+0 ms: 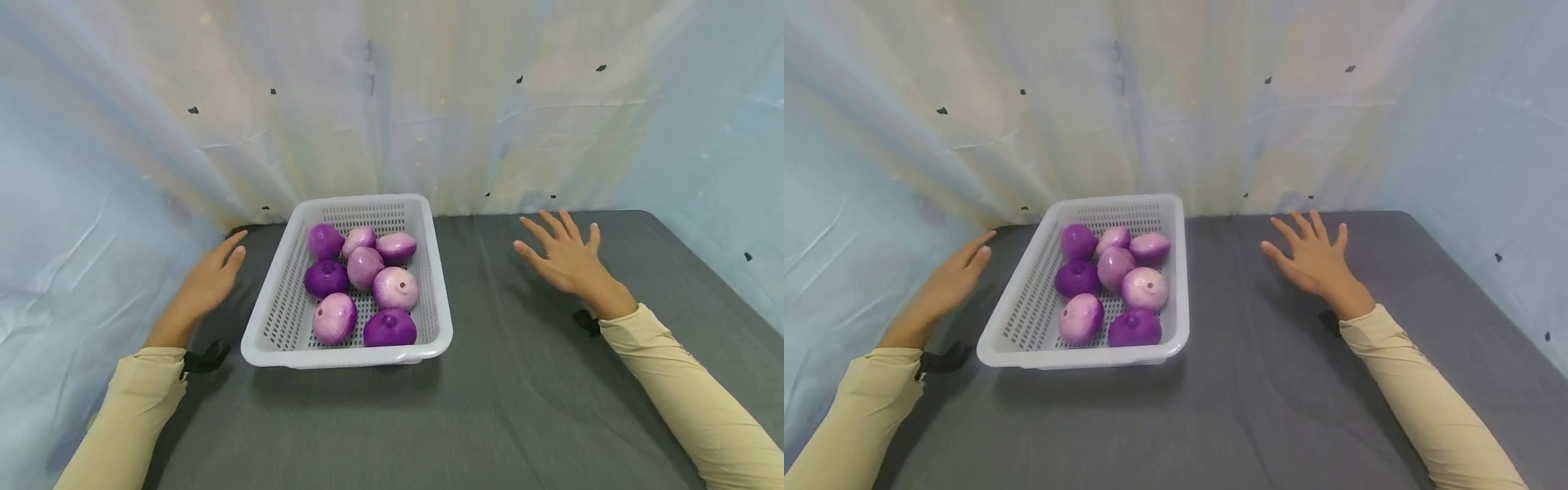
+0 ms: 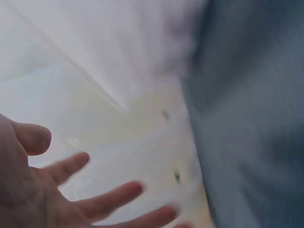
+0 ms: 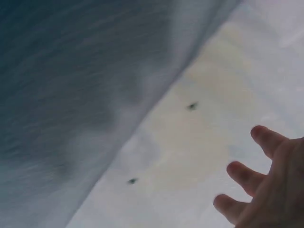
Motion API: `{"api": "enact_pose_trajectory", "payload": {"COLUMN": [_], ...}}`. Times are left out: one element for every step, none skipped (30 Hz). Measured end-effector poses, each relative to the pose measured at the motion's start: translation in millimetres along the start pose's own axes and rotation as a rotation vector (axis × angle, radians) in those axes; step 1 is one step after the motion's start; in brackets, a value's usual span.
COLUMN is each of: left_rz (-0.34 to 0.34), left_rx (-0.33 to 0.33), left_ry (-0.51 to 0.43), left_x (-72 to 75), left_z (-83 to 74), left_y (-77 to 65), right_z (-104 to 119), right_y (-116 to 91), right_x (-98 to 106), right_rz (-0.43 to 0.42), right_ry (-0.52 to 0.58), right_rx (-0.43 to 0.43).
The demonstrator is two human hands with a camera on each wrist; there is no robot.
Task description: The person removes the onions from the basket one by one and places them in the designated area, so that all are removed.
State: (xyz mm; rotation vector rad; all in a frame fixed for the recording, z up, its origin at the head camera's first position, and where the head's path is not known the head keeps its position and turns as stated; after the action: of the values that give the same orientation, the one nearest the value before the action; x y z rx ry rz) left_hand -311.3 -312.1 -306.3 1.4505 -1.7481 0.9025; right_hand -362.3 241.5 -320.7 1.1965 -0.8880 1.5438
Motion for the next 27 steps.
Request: {"api": "enact_pose_trajectory", "payload": {"left_rz": [0.053,0.102,0.145,0.172,0.189,0.197,0.200,0.204,0.205,0.205,0.206,0.206,0.208,0.210,0.213,0.217,0.224,0.231,0.239,0.247,0.254,0.260,0.262,0.263,0.266,0.270,0.273], "left_rx": [-0.009,-0.011,-0.003,0.006,0.004,0.009,0.005,0.002,-0.002,-0.009,-0.020,-0.028,-0.036,-0.039,-0.041,-0.041,-0.043,-0.045,-0.049,-0.055,-0.062,-0.071,-0.080,-0.089,-0.102,-0.116,-0.130], "left_ry": [-0.095,-0.193,-0.280,-0.360,-0.426,-0.491,-0.547,-0.605,-0.654,-0.709,-0.762,-0.810,-0.849,-0.872,-0.888,-0.904,-0.920,-0.936,-0.958,-0.987,-1.021,-1.053,-1.087,-1.124,-1.158,-1.189,-1.217], "left_x": [-2.9,-7.4,-13.2,-19.8,-26.5,-33.8,-41.0,-47.9,-54.1,-59.6,-64.1,-67.9,-70.9,-73.0,-74.5,-75.7,-76.7,-77.6,-78.6,-79.7,-80.8,-81.7,-82.5,-83.0,-83.7,-84.4,-84.9], "left_z": [-4.8,-10.3,-15.1,-19.8,-24.8,-29.5,-34.0,-37.4,-40.1,-42.5,-44.6,-45.5,-46.0,-45.7,-45.2,-44.2,-43.4,-42.6,-42.3,-42.6,-43.0,-43.5,-44.1,-44.9,-46.3,-47.9,-49.6], "left_y": [-4.4,-9.0,-13.8,-18.3,-22.1,-25.9,-29.3,-32.2,-34.7,-36.7,-38.3,-39.5,-40.4,-41.4,-42.1,-42.6,-42.8,-43.1,-43.3,-43.6,-43.8,-44.2,-44.8,-45.8,-46.9,-48.0,-49.0], "right_z": [7.0,15.5,24.7,34.9,46.0,57.4,69.6,82.4,95.1,108.0,120.7,133.0,145.4,157.4,168.9,180.0,190.1,199.4,208.1,216.1,223.4,229.7,235.3,240.3,245.1,248.6,250.9], "right_y": [-1.5,-3.7,-6.1,-8.5,-10.9,-13.1,-15.2,-17.4,-19.1,-20.9,-22.7,-24.2,-25.7,-27.0,-27.7,-28.3,-28.2,-27.8,-26.9,-25.4,-23.7,-21.9,-19.6,-17.5,-15.4,-13.3,-11.2], "right_x": [2.5,5.5,8.5,11.2,13.6,15.2,16.4,17.7,18.4,18.6,18.5,17.7,16.5,14.8,12.5,9.7,6.5,2.8,-1.1,-4.9,-9.1,-13.3,-17.4,-20.8,-23.5,-25.4,-27.1], "right_rz": [0.010,0.018,0.021,0.024,0.023,0.025,0.029,0.035,0.041,0.053,0.067,0.085,0.101,0.117,0.128,0.145,0.159,0.173,0.190,0.207,0.226,0.246,0.257,0.266,0.269,0.264,0.257], "right_ry": [0.021,0.045,0.070,0.093,0.113,0.130,0.141,0.152,0.164,0.175,0.189,0.204,0.214,0.228,0.239,0.252,0.264,0.272,0.283,0.294,0.305,0.310,0.302,0.296,0.286,0.271,0.256], "right_rx": [0.027,0.056,0.090,0.127,0.172,0.216,0.259,0.301,0.343,0.383,0.419,0.450,0.484,0.519,0.557,0.592,0.626,0.654,0.680,0.705,0.728,0.741,0.753,0.763,0.774,0.776,0.770]}}
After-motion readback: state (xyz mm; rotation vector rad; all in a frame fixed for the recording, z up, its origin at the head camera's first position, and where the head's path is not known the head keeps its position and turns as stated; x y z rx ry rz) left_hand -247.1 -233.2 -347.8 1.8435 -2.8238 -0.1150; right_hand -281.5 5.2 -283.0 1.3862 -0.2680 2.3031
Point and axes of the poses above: each hand's wrist, its own y-axis towards the middle knuckle, its own x-axis out of the back of the hand, z = x × y, the point moved 8 cm from there along y, towards the middle knuckle, and after that the axes turned 8 degrees about z, right-handed, at the moved point
